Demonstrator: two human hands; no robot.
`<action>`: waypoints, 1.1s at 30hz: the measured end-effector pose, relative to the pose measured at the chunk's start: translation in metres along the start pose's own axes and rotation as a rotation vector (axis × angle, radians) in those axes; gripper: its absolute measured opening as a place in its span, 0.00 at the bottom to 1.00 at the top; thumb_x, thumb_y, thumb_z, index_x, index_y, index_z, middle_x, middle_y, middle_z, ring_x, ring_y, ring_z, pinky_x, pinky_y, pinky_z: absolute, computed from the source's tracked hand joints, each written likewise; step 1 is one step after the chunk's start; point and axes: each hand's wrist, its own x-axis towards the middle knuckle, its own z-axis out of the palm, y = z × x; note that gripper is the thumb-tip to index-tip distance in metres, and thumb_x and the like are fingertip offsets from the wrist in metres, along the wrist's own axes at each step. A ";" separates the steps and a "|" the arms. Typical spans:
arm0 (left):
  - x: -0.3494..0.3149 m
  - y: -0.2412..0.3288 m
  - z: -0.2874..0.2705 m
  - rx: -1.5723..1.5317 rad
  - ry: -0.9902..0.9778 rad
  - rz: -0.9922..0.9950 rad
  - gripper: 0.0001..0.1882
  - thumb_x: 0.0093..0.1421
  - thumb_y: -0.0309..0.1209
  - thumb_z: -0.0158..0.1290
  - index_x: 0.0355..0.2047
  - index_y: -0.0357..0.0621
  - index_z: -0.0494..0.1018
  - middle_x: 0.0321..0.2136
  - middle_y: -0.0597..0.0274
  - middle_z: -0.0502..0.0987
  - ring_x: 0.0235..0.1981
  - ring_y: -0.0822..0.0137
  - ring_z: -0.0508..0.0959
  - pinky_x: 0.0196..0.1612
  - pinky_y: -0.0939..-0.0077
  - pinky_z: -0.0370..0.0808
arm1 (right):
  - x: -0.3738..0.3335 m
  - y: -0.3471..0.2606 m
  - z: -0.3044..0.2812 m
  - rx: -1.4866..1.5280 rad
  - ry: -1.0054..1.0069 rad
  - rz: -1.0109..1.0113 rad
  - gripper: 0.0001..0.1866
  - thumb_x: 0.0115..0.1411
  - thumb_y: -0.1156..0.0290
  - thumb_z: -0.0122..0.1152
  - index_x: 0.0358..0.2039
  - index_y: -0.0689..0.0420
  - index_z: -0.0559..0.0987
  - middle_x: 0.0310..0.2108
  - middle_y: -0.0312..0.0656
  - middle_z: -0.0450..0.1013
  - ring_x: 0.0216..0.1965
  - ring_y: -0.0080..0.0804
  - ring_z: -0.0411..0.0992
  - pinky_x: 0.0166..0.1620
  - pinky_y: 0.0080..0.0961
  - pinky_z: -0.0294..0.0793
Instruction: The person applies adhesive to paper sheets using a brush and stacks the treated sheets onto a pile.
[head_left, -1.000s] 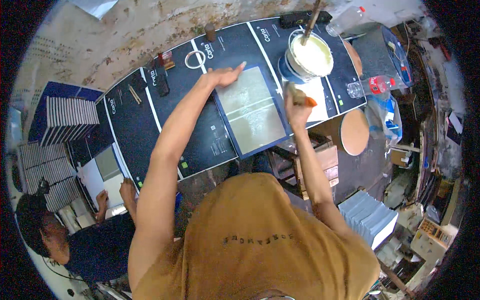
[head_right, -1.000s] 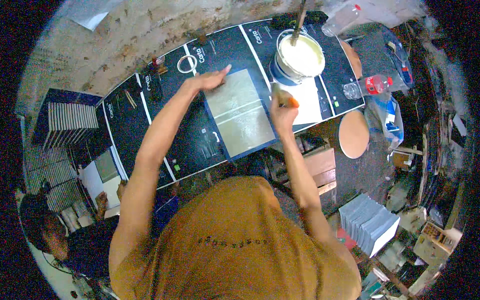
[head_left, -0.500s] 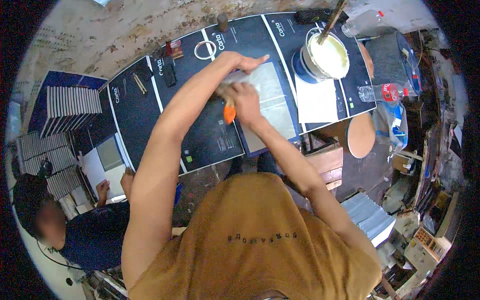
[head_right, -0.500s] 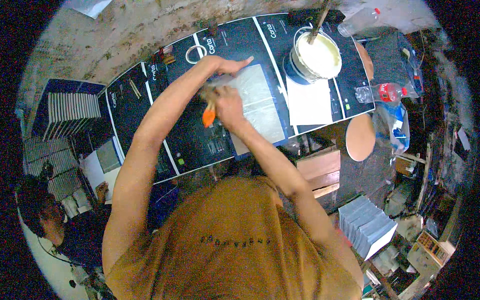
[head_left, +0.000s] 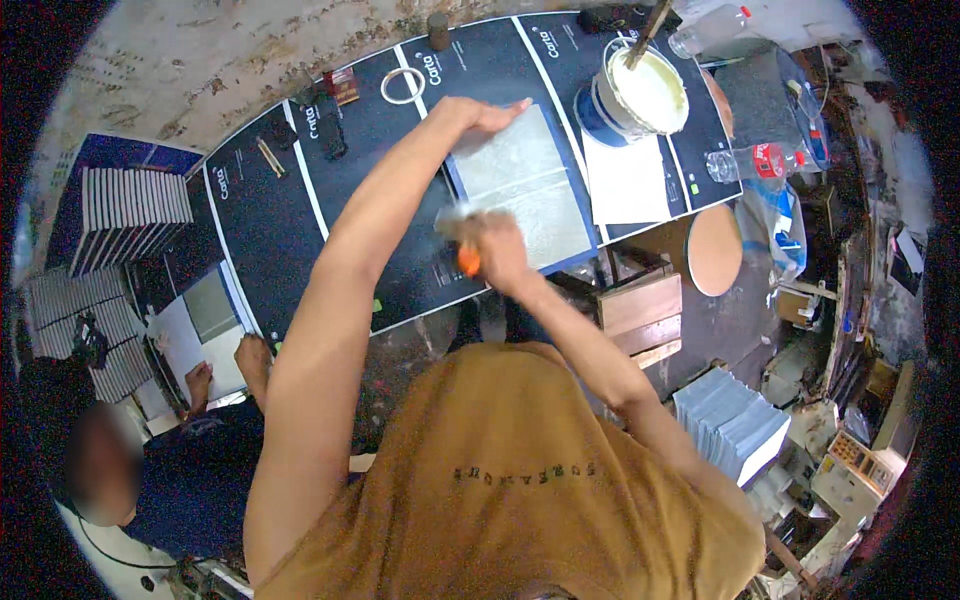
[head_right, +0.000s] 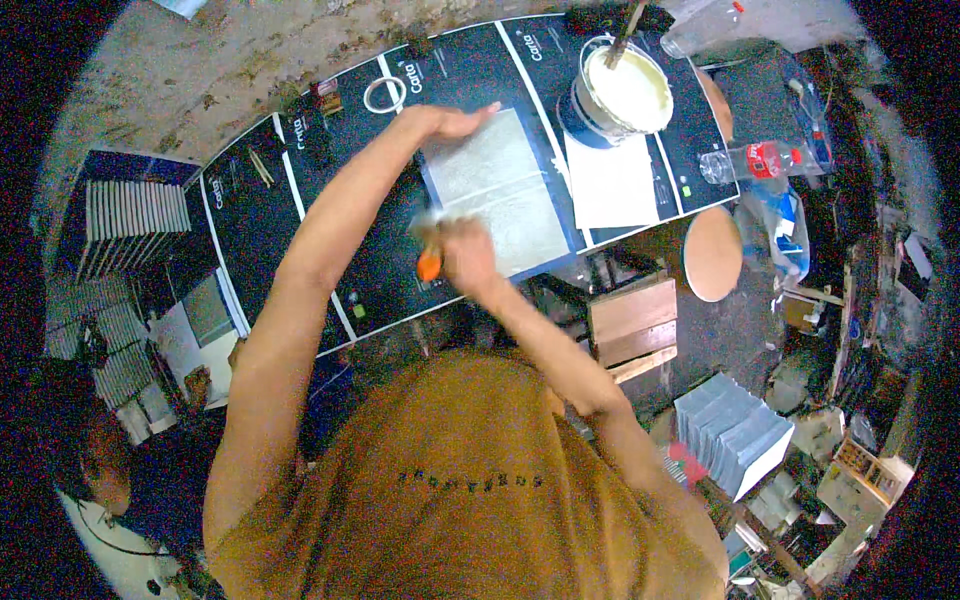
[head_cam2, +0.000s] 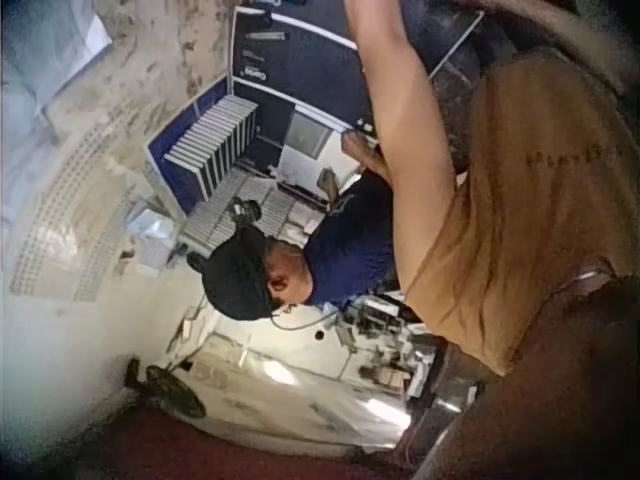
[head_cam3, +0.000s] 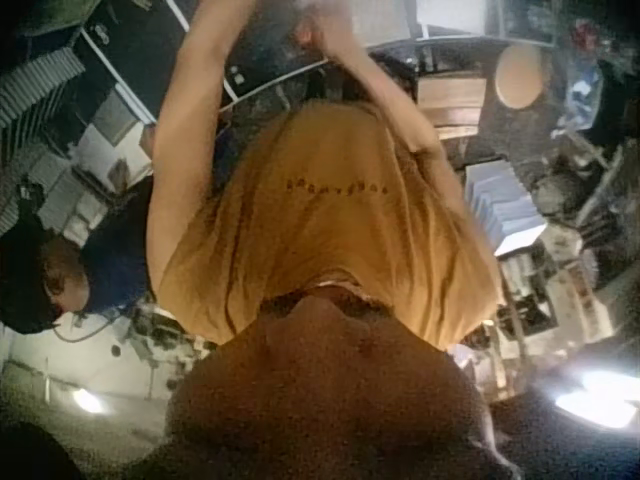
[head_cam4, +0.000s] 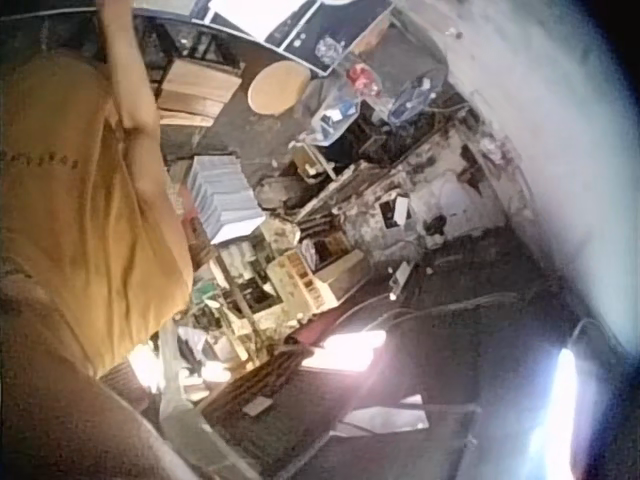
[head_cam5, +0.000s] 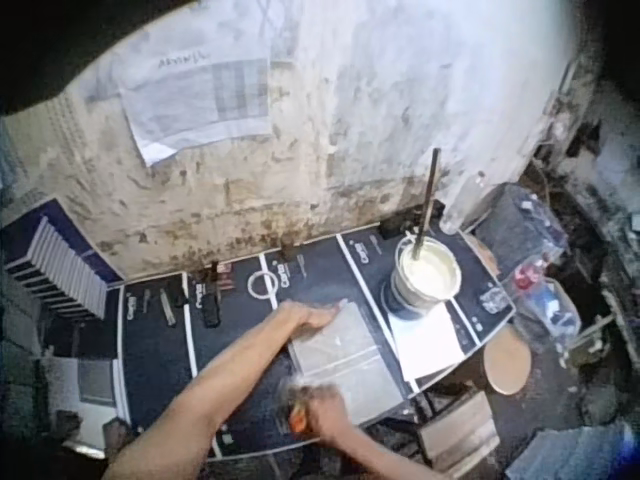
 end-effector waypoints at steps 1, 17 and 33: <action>0.004 -0.005 0.002 0.069 0.071 -0.036 0.57 0.56 0.80 0.18 0.68 0.51 0.61 0.70 0.44 0.55 0.72 0.46 0.54 0.71 0.46 0.50 | -0.015 -0.009 0.001 0.062 -0.064 -0.104 0.20 0.54 0.72 0.55 0.48 0.49 0.82 0.32 0.44 0.75 0.34 0.45 0.74 0.38 0.41 0.70; 0.029 0.000 0.023 0.039 0.263 -0.119 0.53 0.57 0.78 0.20 0.71 0.59 0.54 0.73 0.55 0.50 0.75 0.52 0.43 0.72 0.41 0.28 | -0.070 -0.004 -0.046 0.158 -0.044 -0.195 0.22 0.52 0.74 0.57 0.49 0.47 0.82 0.43 0.40 0.81 0.39 0.40 0.78 0.42 0.39 0.74; -0.010 0.026 0.041 -0.020 0.420 -0.080 0.49 0.61 0.74 0.21 0.68 0.53 0.58 0.70 0.54 0.53 0.73 0.52 0.47 0.72 0.42 0.32 | -0.092 0.020 -0.096 -0.119 -0.161 -0.246 0.20 0.58 0.67 0.54 0.52 0.46 0.80 0.49 0.36 0.76 0.48 0.37 0.72 0.50 0.37 0.67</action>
